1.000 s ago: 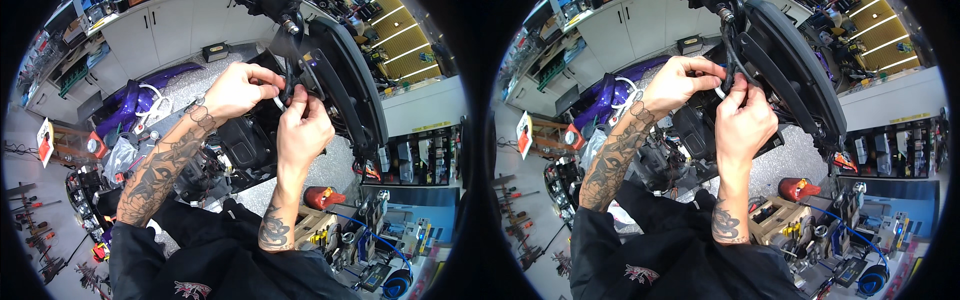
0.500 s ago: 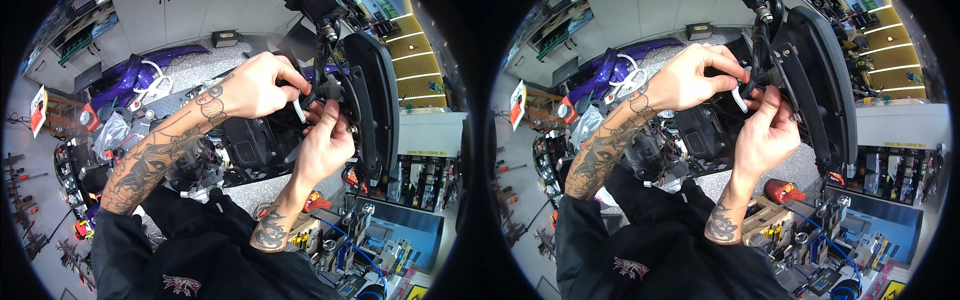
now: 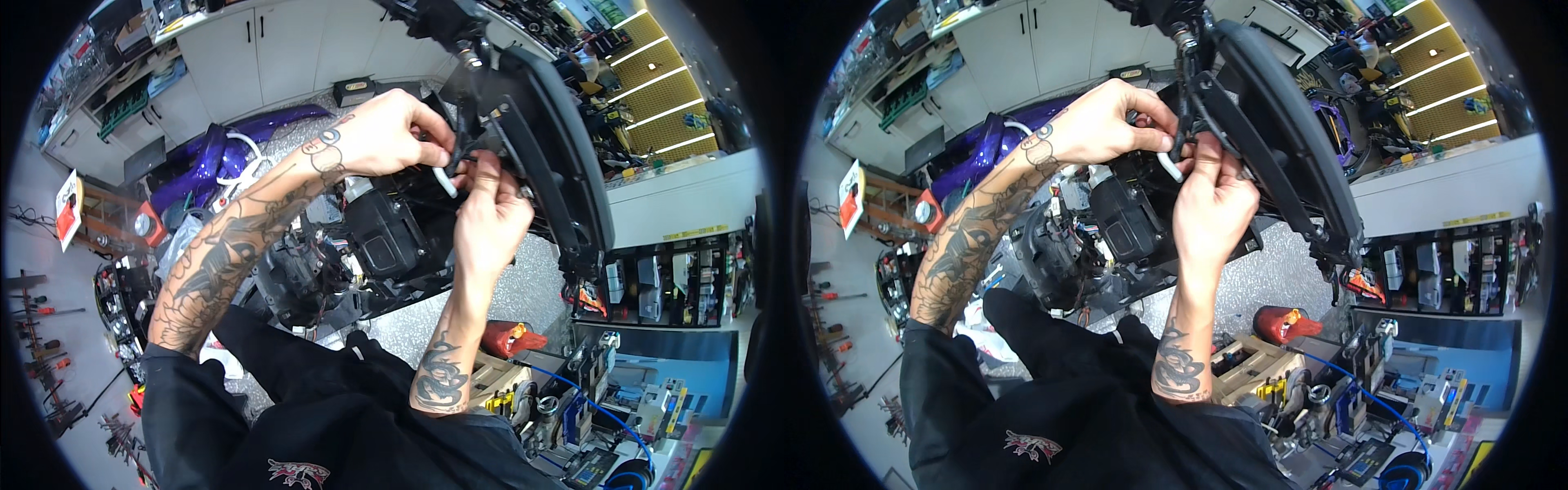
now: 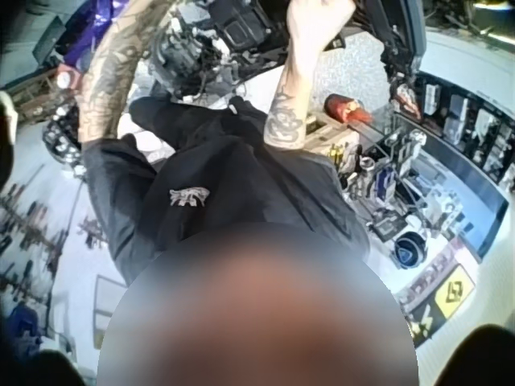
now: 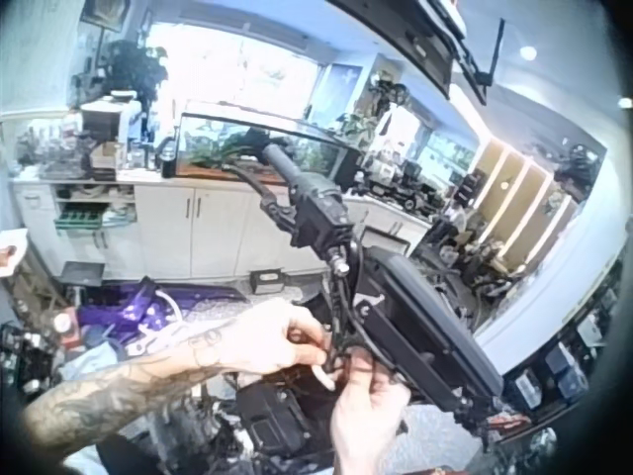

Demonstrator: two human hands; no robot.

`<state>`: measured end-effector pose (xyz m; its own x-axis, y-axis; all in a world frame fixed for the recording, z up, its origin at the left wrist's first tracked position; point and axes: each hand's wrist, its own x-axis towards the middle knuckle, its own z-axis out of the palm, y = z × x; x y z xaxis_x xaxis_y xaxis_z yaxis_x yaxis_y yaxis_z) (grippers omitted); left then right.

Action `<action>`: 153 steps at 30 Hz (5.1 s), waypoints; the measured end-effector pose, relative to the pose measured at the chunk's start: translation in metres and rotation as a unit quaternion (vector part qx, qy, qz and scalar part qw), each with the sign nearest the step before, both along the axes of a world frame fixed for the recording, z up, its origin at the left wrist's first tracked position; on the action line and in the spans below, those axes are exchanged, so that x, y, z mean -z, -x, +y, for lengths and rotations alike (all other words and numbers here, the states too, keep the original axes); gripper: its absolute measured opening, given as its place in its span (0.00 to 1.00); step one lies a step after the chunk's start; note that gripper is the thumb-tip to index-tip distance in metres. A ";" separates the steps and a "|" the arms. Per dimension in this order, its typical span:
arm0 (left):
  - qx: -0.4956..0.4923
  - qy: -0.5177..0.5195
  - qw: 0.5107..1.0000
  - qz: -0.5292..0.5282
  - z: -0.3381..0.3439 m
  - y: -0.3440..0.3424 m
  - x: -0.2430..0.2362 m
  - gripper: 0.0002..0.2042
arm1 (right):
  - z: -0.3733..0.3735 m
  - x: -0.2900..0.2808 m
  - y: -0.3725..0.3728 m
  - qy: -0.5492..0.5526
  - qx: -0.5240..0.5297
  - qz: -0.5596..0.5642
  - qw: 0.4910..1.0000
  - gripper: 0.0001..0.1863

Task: The person works on a purple motorcycle in a workshop, using a screwdriver to adjust components near the handlebar and dashboard. They wipe the dashboard with a cloth and then connect and organize electrical wires within the handlebar assembly.

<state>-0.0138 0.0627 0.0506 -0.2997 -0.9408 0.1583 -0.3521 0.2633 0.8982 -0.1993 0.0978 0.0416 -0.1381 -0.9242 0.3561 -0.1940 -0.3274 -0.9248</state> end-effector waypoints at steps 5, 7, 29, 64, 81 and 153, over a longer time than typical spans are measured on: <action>0.033 -0.027 0.995 -0.088 -0.011 -0.011 -0.015 0.13 | -0.002 0.003 -0.001 -0.026 0.013 -0.019 0.999 0.14; 0.056 -0.037 0.995 -0.076 -0.014 -0.012 -0.012 0.13 | -0.002 0.004 -0.001 -0.013 0.006 -0.030 0.999 0.13; -0.035 0.143 0.942 -0.303 0.016 0.008 -0.046 0.14 | 0.003 0.022 0.004 0.115 0.053 0.093 0.988 0.07; -0.259 -0.057 0.920 0.289 0.114 0.107 0.038 0.28 | 0.003 -0.006 0.056 0.229 -0.178 0.291 0.912 0.15; -0.384 0.165 0.908 0.001 0.104 0.143 0.031 0.08 | -0.010 -0.031 0.072 0.216 -0.254 0.463 0.821 0.37; -0.384 0.285 0.878 -0.041 0.040 0.063 0.079 0.09 | -0.032 0.029 0.076 0.416 -0.182 0.283 0.845 0.23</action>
<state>-0.0763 0.1028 -0.0286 0.3553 -0.6462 0.6754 -0.6785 0.3187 0.6619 -0.2757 0.0659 0.0122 0.5119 -0.2658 0.8169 -0.2740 -0.9518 -0.1380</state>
